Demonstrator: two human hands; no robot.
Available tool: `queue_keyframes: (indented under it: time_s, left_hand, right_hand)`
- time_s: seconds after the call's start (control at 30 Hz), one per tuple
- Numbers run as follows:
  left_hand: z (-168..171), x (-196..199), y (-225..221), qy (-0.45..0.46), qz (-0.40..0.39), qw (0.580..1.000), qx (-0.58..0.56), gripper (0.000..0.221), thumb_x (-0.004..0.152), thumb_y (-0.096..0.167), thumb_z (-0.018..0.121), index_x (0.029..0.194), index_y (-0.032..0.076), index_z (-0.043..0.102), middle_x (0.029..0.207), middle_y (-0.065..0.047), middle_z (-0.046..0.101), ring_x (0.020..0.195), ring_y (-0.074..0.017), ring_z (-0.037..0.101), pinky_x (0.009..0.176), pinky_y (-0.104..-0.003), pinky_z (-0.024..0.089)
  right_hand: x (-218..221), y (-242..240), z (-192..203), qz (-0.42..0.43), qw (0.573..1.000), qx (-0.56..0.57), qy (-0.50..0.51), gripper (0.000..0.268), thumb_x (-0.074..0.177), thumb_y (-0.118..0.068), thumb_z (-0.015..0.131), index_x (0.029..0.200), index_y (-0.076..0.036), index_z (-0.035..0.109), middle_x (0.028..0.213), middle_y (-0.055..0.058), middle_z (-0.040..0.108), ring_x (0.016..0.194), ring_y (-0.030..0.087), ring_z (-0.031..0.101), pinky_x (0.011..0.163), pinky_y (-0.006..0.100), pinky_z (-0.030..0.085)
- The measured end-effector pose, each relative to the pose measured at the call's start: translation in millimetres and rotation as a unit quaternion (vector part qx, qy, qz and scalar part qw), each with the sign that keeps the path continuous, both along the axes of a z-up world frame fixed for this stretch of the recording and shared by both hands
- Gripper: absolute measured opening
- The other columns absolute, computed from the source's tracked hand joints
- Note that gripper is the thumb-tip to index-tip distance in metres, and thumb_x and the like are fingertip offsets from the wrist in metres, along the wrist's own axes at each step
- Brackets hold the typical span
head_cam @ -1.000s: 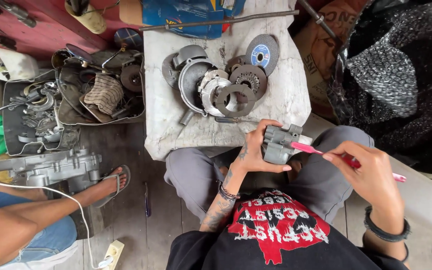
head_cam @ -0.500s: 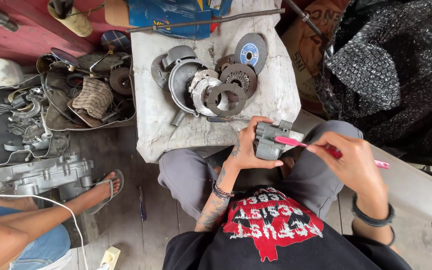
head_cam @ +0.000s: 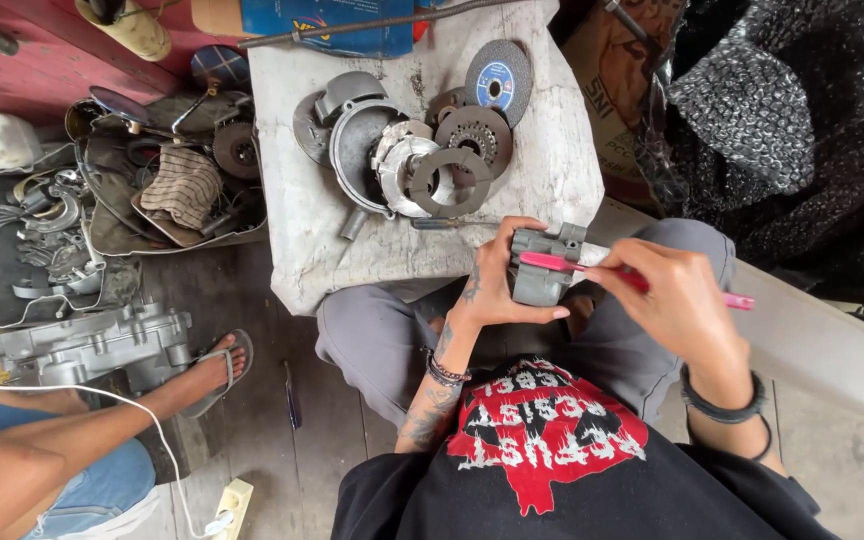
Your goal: Cleaning a motorcycle carburetor using a toothbrush and a screwdriver to remove dirt and debris.
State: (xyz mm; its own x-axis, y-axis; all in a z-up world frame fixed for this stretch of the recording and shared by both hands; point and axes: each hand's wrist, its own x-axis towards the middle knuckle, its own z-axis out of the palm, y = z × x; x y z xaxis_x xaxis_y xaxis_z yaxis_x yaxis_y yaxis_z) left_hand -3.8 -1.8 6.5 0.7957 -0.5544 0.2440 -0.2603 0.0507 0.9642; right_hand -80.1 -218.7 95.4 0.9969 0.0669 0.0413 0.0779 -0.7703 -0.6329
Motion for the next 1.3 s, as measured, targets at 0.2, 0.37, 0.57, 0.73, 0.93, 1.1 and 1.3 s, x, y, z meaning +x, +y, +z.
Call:
queue_keyframes:
  time_s: [0.2,0.37,0.57,0.73,0.93,1.1,1.3]
  left_hand:
    - [0.0,2.3,0.0,-0.02,0.02,1.0,0.011,0.088,0.064,0.054,0.086,0.131,0.015,0.046,0.113,-0.001,0.067,0.098,-0.0168,0.072,0.087,-0.029,0.057]
    - [-10.9,7.5,-0.8,0.004,-0.003,0.997,-0.076,0.088,0.06,0.042,0.097,0.126,0.007,0.052,0.094,-0.019,0.074,0.085,-0.0343,0.074,0.079,-0.047,0.059]
    - [-7.2,6.8,-1.0,0.001,0.002,0.998,-0.069,0.088,0.059,0.042,0.097,0.126,0.006,0.053,0.093,-0.02,0.074,0.085,-0.0351,0.074,0.078,-0.049,0.06]
    - [-8.3,5.5,-2.3,0.013,0.008,0.997,-0.069,0.089,0.058,0.042,0.098,0.126,0.006,0.054,0.095,-0.019,0.074,0.087,-0.0353,0.075,0.081,-0.049,0.06]
    - [-4.7,6.4,3.6,0.021,0.005,0.998,-0.051,0.09,0.057,0.042,0.099,0.126,0.007,0.054,0.097,-0.017,0.075,0.089,-0.0329,0.075,0.083,-0.047,0.06]
    - [3.3,0.4,1.7,-0.021,0.022,0.999,0.041,0.09,0.062,0.053,0.089,0.131,0.014,0.046,0.118,-0.002,0.067,0.103,-0.0181,0.073,0.092,-0.031,0.057]
    - [3.6,1.4,2.5,0.007,0.018,0.998,0.052,0.088,0.06,0.051,0.089,0.129,0.018,0.046,0.105,0.001,0.07,0.09,-0.0141,0.072,0.082,-0.029,0.057]
  right_hand:
    - [-11.2,-15.8,10.0,-0.017,0.999,-0.024,0.023,0.018,0.096,-0.024,0.075,0.089,-0.01,0.067,0.066,0.0,0.059,0.054,0.014,0.04,0.06,0.03,0.038]
    - [-3.9,-3.1,2.7,-0.04,0.999,0.021,-0.011,0.012,0.091,-0.015,0.081,0.087,-0.01,0.071,0.075,0.006,0.073,0.059,0.026,0.068,0.053,0.031,0.054]
    - [-2.0,-2.2,6.1,-0.028,0.999,0.012,-0.023,0.012,0.088,-0.014,0.082,0.088,-0.01,0.071,0.075,0.008,0.073,0.062,0.03,0.07,0.056,0.034,0.055]
    - [-6.4,-8.8,7.3,-0.04,0.999,0.022,0.008,0.012,0.091,-0.015,0.081,0.086,-0.011,0.07,0.074,0.004,0.073,0.059,0.025,0.068,0.056,0.031,0.053]
    - [1.8,12.4,-5.5,-0.013,0.999,0.007,-0.033,0.013,0.091,-0.009,0.081,0.089,-0.008,0.068,0.076,0.009,0.07,0.066,0.031,0.068,0.057,0.036,0.054]
    - [-25.8,-29.1,14.4,-0.018,0.999,-0.02,0.028,0.018,0.099,-0.018,0.076,0.088,-0.009,0.065,0.064,0.001,0.053,0.053,0.015,0.038,0.058,0.03,0.033]
    - [-43.6,-48.4,10.8,-0.08,0.99,-0.115,-0.012,0.019,0.107,-0.021,0.08,0.095,-0.008,0.072,0.081,-0.003,0.066,0.062,0.014,0.048,0.065,0.031,0.039]
